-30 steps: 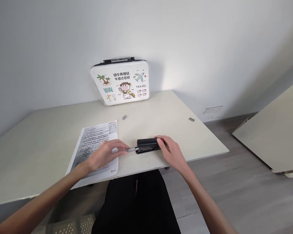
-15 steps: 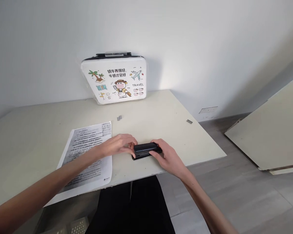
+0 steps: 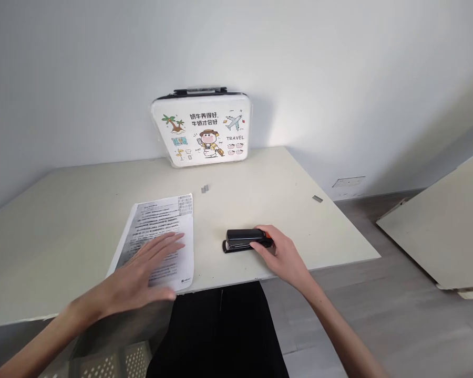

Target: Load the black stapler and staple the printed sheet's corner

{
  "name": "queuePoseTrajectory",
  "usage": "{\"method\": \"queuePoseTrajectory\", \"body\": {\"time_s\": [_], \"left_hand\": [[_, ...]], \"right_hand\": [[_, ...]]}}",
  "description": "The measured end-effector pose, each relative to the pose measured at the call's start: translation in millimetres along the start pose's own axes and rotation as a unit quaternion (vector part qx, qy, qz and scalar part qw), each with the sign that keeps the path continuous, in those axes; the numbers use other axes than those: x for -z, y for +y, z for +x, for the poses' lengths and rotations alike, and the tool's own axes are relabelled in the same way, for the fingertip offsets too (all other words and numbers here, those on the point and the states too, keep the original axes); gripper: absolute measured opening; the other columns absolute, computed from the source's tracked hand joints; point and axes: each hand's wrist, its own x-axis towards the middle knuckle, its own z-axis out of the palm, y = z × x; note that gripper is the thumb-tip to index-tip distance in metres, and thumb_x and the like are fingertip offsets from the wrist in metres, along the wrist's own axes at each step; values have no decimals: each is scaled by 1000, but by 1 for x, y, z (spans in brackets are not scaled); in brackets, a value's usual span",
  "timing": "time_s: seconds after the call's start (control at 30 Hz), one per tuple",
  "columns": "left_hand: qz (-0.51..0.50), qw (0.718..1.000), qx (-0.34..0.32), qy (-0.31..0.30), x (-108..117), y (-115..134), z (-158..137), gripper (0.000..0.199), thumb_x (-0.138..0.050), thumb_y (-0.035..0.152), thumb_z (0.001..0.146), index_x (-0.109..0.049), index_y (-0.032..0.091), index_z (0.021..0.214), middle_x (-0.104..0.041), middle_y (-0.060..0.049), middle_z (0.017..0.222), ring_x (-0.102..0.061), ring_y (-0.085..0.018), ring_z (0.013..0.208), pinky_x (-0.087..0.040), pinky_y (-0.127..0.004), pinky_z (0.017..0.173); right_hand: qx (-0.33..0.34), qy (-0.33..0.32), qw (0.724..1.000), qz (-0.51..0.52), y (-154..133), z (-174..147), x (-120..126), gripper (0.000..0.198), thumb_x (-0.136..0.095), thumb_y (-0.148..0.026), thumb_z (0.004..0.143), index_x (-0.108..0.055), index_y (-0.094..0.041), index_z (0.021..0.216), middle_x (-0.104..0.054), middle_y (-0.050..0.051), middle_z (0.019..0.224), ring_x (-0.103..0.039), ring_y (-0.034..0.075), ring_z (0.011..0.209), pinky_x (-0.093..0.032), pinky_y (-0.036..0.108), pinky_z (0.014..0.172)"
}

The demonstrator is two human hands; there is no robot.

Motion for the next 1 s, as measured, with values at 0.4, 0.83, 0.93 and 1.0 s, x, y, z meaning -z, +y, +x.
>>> {"method": "queuePoseTrajectory", "body": {"time_s": [0.4,0.83,0.93,1.0], "left_hand": [[-7,1000,-1,9,-29,63,-62,82,-32,5,102,-3,39,171,-18,4,176,-18,-29,162,-31,-55,129],[-87,994,-59,-27,-24,71,-27,93,-70,69,90,-26,41,168,-29,-2,173,-21,-38,161,-38,-63,123],[-100,992,-74,10,-12,44,17,59,-60,54,103,-48,35,158,-41,-3,169,-28,-33,160,-34,-60,126],[-109,986,-127,0,-12,28,45,50,-63,48,103,-57,34,151,-41,-3,169,-27,-31,161,-31,-57,128]], "right_hand": [[4,20,999,-35,-5,-4,-4,43,-57,-62,98,-64,-26,121,-72,9,124,-67,27,108,-56,39,90],[4,-15,998,-61,-14,0,7,40,-57,-60,99,-65,-27,122,-73,7,119,-66,25,102,-55,38,89],[1,-14,995,-94,-25,9,14,43,-51,-61,101,-67,-28,124,-74,7,126,-68,25,102,-56,37,83],[-10,-1,995,-103,-35,16,15,46,-43,-61,105,-67,-28,125,-73,8,131,-68,25,108,-56,37,84]]}}
